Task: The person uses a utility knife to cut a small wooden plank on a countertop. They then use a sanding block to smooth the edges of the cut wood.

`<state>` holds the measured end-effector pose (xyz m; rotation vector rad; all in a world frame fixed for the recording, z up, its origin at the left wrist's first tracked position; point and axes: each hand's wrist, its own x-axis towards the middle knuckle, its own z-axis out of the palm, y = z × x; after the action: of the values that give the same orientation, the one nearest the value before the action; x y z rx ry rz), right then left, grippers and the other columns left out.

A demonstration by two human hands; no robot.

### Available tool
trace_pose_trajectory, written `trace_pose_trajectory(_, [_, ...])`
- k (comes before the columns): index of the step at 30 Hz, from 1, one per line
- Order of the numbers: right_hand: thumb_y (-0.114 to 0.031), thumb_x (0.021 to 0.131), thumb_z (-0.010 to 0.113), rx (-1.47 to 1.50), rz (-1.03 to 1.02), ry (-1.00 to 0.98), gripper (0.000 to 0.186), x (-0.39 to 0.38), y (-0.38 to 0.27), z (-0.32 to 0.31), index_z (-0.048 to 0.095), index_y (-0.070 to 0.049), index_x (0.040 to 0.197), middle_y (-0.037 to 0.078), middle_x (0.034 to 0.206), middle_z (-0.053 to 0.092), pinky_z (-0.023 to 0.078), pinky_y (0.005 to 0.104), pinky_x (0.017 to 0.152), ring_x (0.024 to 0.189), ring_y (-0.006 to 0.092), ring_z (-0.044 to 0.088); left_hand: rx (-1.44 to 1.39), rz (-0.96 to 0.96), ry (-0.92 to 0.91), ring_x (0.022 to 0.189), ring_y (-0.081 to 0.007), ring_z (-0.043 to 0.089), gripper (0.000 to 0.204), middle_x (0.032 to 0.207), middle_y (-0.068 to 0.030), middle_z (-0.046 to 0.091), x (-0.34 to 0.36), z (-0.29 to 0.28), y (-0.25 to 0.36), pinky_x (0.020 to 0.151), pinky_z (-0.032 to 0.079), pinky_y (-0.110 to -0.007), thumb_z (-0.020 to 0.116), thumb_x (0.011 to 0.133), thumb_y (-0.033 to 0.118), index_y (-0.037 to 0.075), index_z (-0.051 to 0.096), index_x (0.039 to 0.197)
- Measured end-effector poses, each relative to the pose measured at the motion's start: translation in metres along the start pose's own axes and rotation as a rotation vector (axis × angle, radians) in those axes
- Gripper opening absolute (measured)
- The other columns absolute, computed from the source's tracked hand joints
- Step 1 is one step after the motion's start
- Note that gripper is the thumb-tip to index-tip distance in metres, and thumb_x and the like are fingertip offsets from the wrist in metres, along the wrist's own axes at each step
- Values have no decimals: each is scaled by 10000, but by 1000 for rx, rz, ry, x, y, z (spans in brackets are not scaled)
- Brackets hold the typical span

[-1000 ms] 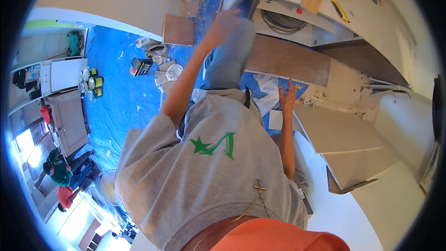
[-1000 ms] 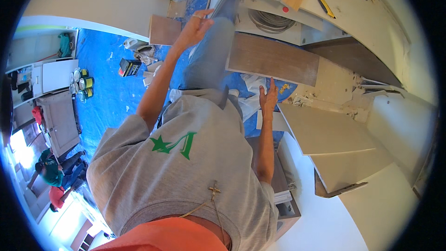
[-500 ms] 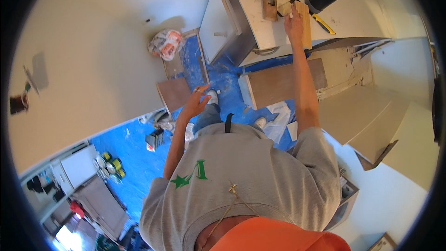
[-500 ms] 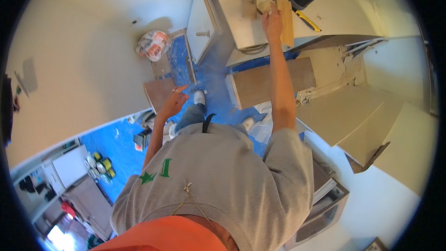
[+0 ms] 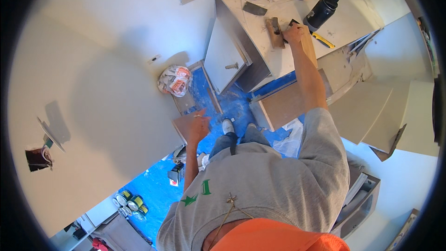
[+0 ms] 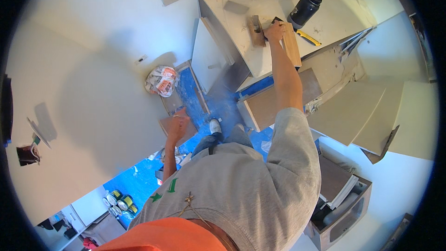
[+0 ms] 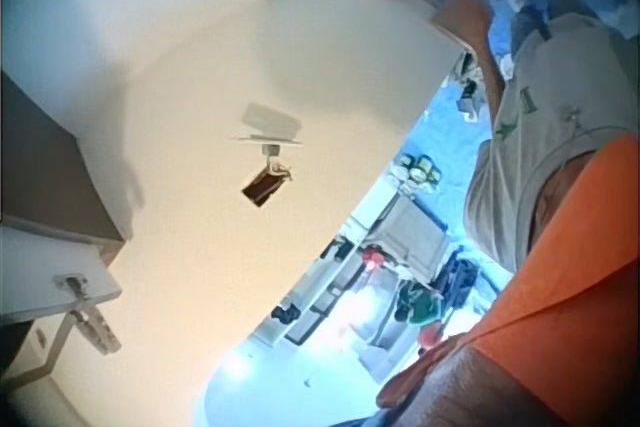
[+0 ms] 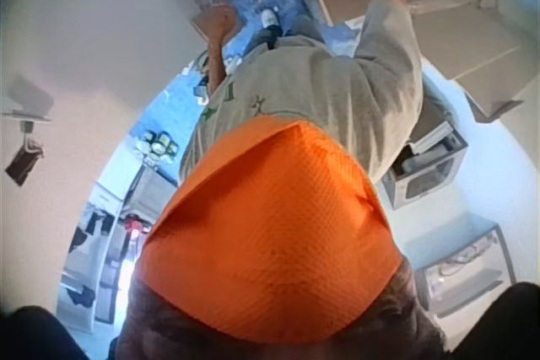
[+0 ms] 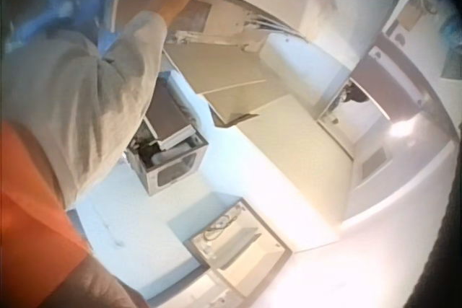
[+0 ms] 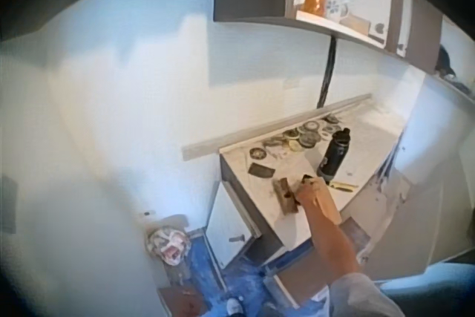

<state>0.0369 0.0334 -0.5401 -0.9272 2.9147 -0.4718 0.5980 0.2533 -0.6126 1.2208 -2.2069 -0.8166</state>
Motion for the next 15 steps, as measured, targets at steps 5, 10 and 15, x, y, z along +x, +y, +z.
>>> trace_pose_trajectory(5, [-266,760,807,150,-14,20,796,7,11,16,460,-164,1468,188,1217,651,483,506,1026,1223,369,582,-300,-209,-290,1120,-344,648,527,1350,-217,566,24,3,57,948,514,-432,648,990,230,66,485,1463])
trace_pose_trajectory(10, [-204,772,784,1122,212,-378,821,27,21,4,421,-129,1505,126,1122,663,531,387,803,1064,236,628,-282,-43,-343,1110,-321,653,520,1340,-229,558,67,-18,91,930,528,-419,635,1001,201,77,471,1480])
trace_pose_trajectory(15, [-79,842,679,1690,74,-726,754,-14,41,-40,378,-67,1534,118,1255,612,530,350,861,1108,211,622,-409,-42,-273,1092,-274,659,505,1337,-210,570,121,-35,117,961,519,-409,615,1018,175,43,464,1482])
